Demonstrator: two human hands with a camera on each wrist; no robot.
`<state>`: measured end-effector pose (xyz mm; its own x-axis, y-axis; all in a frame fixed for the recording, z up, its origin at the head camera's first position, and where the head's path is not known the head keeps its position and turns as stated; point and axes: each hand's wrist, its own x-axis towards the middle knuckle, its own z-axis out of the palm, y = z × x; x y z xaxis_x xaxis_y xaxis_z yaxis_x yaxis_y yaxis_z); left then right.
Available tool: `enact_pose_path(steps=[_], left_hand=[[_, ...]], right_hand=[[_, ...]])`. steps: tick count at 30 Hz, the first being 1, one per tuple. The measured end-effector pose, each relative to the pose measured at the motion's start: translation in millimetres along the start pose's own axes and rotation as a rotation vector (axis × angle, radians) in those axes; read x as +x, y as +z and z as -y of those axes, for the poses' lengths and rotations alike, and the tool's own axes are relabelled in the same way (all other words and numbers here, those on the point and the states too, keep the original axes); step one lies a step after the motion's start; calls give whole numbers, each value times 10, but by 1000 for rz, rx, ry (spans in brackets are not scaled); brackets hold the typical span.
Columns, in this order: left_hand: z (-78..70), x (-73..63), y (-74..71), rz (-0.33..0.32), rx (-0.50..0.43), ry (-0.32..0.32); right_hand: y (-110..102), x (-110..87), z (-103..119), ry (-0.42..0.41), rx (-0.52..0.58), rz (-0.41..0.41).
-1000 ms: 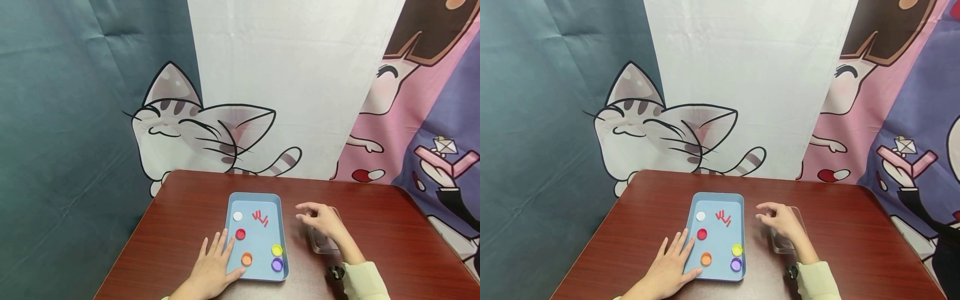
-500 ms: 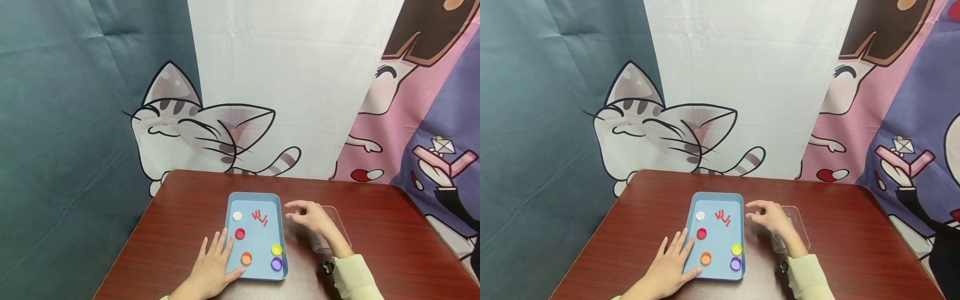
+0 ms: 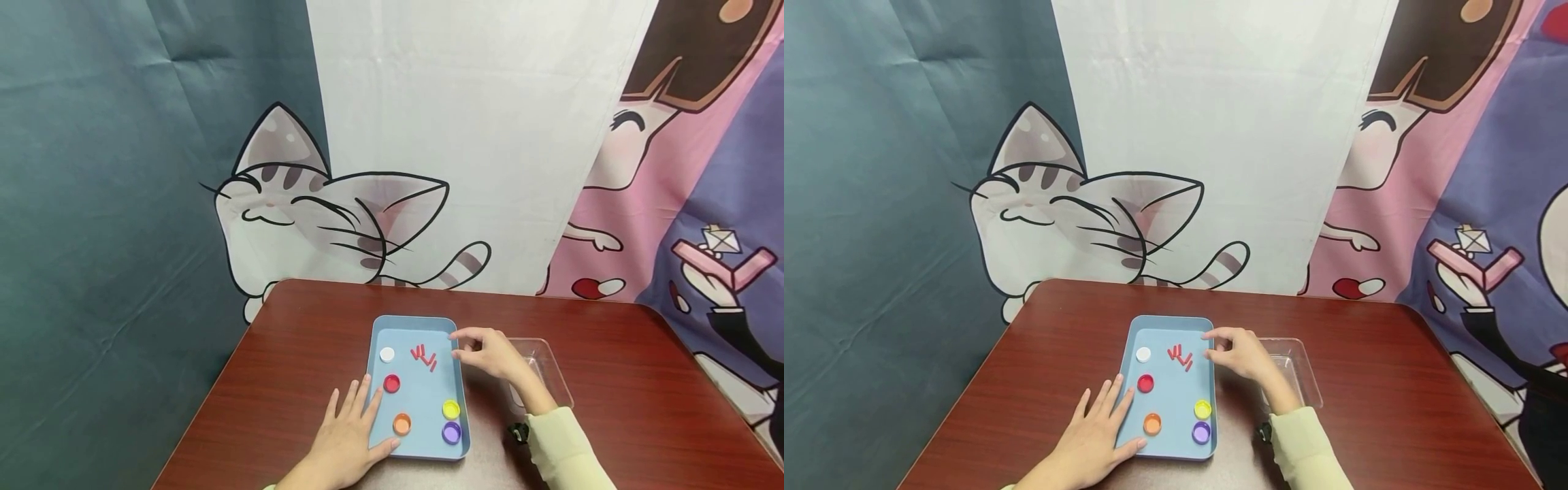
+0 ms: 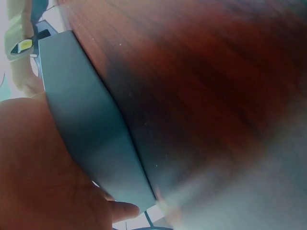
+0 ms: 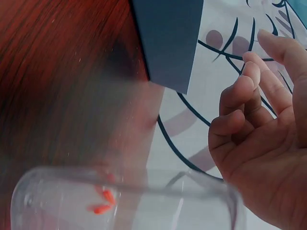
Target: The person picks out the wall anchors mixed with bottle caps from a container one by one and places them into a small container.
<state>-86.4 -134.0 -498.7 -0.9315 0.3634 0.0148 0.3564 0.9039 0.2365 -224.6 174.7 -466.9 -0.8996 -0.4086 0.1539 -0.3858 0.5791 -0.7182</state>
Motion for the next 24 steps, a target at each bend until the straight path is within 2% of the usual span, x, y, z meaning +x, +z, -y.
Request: enact_pose_path(steps=[10, 18, 24], left_hand=[[1, -1, 4, 4, 8, 2], [1, -3, -1, 10, 10, 2], [-2, -5, -9, 13, 6, 2]], right_hand=[[113, 172, 6, -50, -4, 50], [186, 268, 29, -41, -23, 102], [221, 323, 59, -71, -56, 141]])
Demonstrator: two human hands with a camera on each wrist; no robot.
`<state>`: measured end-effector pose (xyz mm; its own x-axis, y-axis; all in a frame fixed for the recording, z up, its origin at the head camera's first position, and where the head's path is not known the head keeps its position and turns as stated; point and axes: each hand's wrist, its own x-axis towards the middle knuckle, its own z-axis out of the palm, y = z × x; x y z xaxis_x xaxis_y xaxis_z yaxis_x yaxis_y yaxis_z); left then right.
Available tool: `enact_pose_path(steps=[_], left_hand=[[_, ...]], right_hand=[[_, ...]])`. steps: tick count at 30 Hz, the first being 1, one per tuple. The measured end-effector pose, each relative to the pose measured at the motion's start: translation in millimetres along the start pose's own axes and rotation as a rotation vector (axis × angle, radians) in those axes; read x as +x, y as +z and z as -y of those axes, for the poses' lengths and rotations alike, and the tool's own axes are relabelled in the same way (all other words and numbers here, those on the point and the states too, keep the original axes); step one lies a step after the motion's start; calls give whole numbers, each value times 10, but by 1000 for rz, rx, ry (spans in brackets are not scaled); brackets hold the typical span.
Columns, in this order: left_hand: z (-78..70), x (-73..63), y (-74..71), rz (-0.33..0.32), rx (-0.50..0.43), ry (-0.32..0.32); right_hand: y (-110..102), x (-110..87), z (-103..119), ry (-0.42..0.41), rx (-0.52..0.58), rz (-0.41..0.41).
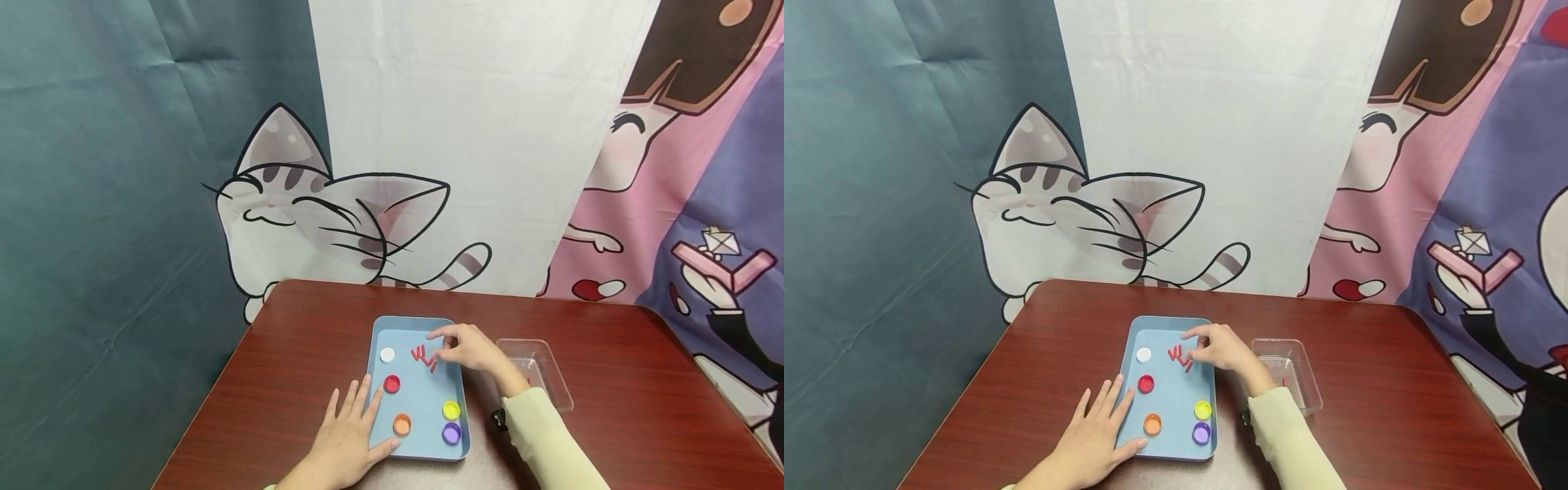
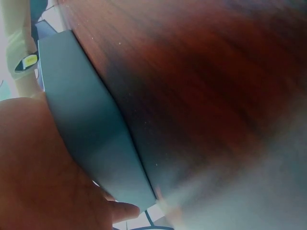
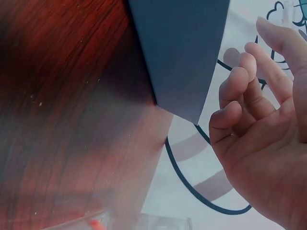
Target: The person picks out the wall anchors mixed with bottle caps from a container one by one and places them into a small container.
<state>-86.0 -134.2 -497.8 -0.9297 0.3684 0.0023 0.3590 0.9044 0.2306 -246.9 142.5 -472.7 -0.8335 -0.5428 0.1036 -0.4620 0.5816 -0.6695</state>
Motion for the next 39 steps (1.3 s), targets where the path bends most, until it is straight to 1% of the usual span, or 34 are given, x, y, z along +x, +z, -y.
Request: enact_pose_path(steps=[8, 11, 15, 19, 23, 25, 28, 32, 35, 39], left_hand=[[-5, 3, -3, -9, 18, 4], [-2, 3, 1, -6, 16, 3], [6, 3, 15, 2, 19, 3], [13, 2, 24, -3, 34, 3], [16, 5, 21, -14, 40, 3], [16, 9, 21, -15, 39, 4], [20, 15, 23, -24, 40, 10], [28, 24, 28, -28, 43, 13], [28, 29, 27, -20, 43, 11], [24, 30, 24, -11, 43, 7]], right_hand=[[62, 127, 7, 20, -21, 44], [101, 181, -19, 11, -7, 73], [154, 247, -82, -22, -9, 104], [205, 310, -129, -40, -39, 117], [244, 362, -130, -49, -71, 134], [262, 380, -124, -50, -98, 140], [279, 399, -111, -53, -167, 146], [287, 412, -78, -18, -242, 146], [309, 423, -65, 24, -292, 144], [344, 438, -58, 66, -328, 154]])
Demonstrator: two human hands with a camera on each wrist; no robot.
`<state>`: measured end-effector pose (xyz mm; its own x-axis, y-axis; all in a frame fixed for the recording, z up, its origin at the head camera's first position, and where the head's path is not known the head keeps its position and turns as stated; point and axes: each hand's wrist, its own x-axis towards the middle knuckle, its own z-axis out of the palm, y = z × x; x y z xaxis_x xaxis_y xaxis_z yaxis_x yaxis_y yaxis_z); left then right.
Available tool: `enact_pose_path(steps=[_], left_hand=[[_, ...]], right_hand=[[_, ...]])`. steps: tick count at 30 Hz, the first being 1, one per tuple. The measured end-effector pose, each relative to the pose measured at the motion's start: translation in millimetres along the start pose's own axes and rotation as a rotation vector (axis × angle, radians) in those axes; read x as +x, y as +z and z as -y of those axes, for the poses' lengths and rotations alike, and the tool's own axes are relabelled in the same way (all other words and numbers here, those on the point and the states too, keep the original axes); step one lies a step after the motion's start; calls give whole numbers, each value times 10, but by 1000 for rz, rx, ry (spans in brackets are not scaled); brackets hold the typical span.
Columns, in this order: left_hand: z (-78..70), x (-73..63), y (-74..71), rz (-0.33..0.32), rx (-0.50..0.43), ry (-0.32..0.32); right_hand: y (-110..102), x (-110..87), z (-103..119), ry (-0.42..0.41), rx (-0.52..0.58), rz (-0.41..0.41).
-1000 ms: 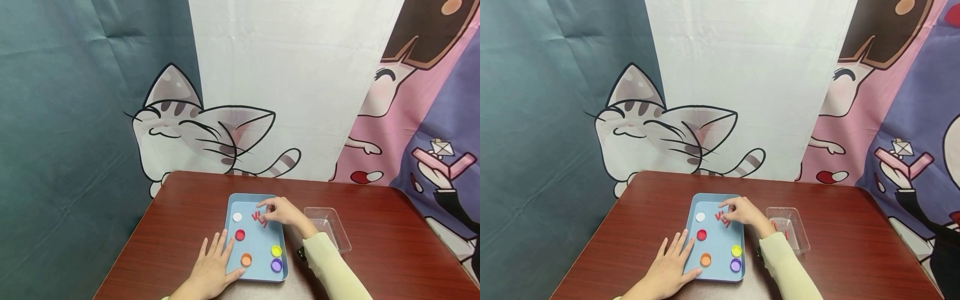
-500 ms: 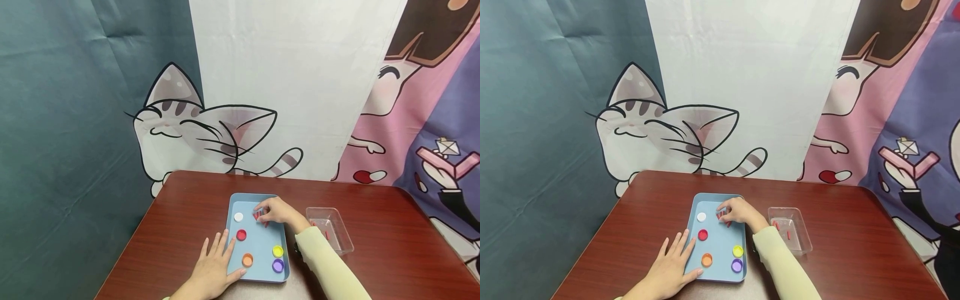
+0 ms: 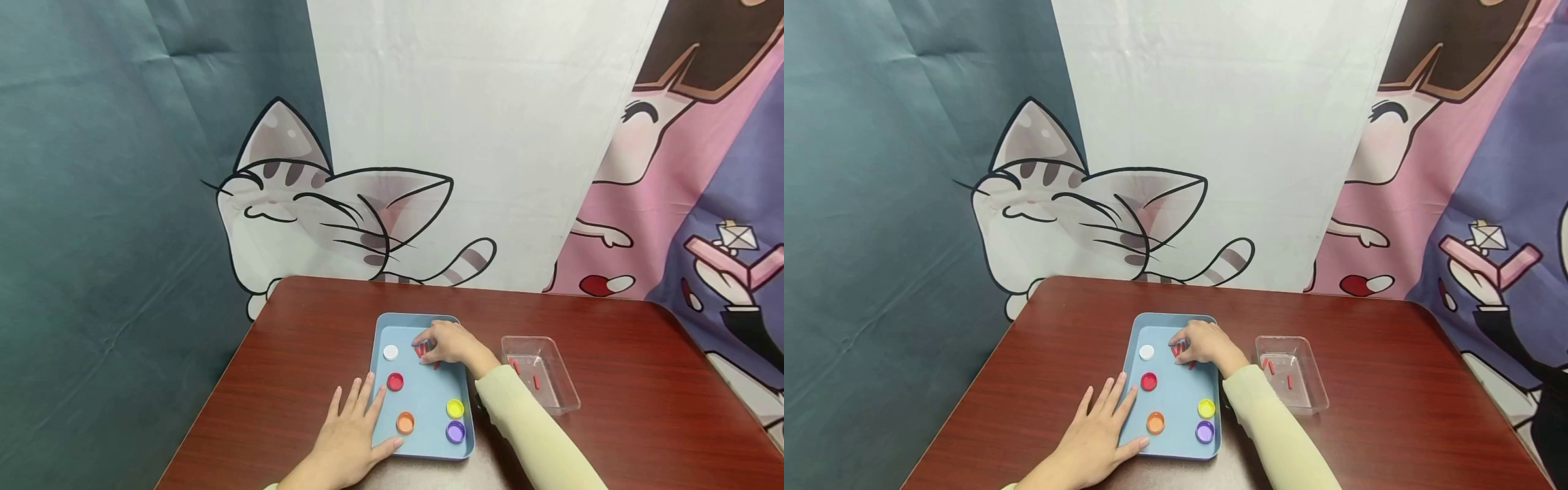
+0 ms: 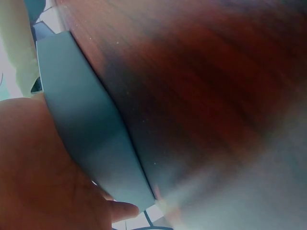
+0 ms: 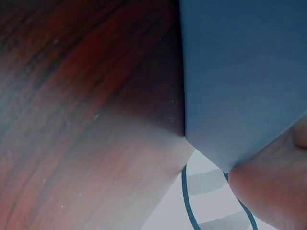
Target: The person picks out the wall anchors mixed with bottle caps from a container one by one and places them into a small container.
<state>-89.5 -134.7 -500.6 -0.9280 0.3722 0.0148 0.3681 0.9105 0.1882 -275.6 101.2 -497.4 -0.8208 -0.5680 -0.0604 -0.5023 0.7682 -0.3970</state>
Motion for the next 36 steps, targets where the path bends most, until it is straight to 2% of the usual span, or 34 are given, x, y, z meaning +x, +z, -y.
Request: enact_pose_path(steps=[16, 26, 30, 36], left_hand=[[-4, -4, -9, 6, -3, -4], [-13, -13, -22, 10, -10, -7], [-17, -19, -26, 5, -8, -6], [-5, -12, -16, -2, -6, -4]], right_hand=[[-4, 7, 25, 2, -24, 18], [35, 24, 12, -17, -40, -13], [53, 26, 11, -50, -59, -37], [17, 2, 20, -124, -18, -89]])
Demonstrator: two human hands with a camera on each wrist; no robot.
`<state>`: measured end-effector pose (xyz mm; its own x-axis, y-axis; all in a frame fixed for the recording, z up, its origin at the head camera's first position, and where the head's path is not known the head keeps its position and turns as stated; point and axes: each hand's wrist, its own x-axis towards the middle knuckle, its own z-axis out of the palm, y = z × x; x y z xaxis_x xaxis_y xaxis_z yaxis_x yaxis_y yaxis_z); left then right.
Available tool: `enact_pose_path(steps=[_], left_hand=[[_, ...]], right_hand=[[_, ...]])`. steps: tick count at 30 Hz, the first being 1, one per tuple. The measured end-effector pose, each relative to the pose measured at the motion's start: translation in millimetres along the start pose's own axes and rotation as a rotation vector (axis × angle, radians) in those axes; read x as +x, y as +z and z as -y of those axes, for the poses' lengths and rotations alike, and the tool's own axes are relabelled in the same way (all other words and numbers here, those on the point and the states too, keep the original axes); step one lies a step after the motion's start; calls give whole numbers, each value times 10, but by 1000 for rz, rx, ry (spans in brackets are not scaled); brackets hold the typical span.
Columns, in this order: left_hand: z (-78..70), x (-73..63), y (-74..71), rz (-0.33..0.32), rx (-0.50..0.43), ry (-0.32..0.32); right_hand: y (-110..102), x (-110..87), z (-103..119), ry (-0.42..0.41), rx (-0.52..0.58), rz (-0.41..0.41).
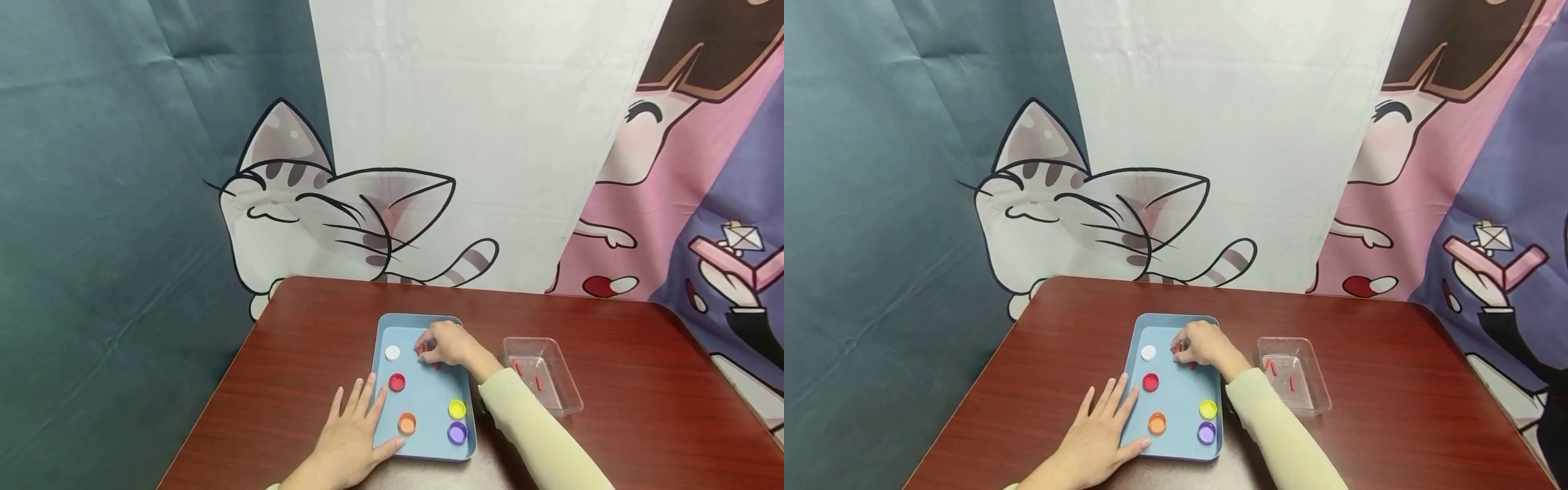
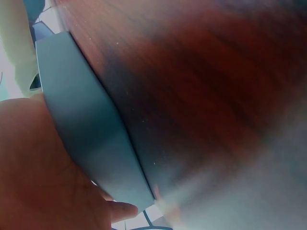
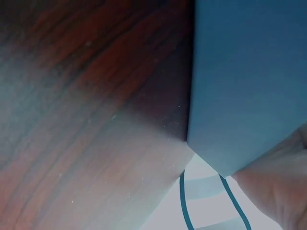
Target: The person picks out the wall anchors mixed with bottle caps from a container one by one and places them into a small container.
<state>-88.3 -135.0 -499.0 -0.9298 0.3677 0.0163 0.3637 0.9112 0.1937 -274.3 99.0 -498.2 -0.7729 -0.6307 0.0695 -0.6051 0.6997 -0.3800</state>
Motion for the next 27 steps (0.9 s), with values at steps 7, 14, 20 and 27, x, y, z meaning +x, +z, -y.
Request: enact_pose_path(steps=[7, 14, 20, 27], left_hand=[[1, 9, -6, -2, 4, -2], [-12, 0, -6, 16, -14, -9], [-18, -15, 4, 11, -5, -9], [-13, -8, 13, 0, 3, -1]], right_hand=[[-209, -122, 68, -6, 148, -109], [-371, -298, 84, -3, 255, -176], [-451, -461, 57, 31, 303, -177], [-535, -652, -38, 12, 340, -196]])
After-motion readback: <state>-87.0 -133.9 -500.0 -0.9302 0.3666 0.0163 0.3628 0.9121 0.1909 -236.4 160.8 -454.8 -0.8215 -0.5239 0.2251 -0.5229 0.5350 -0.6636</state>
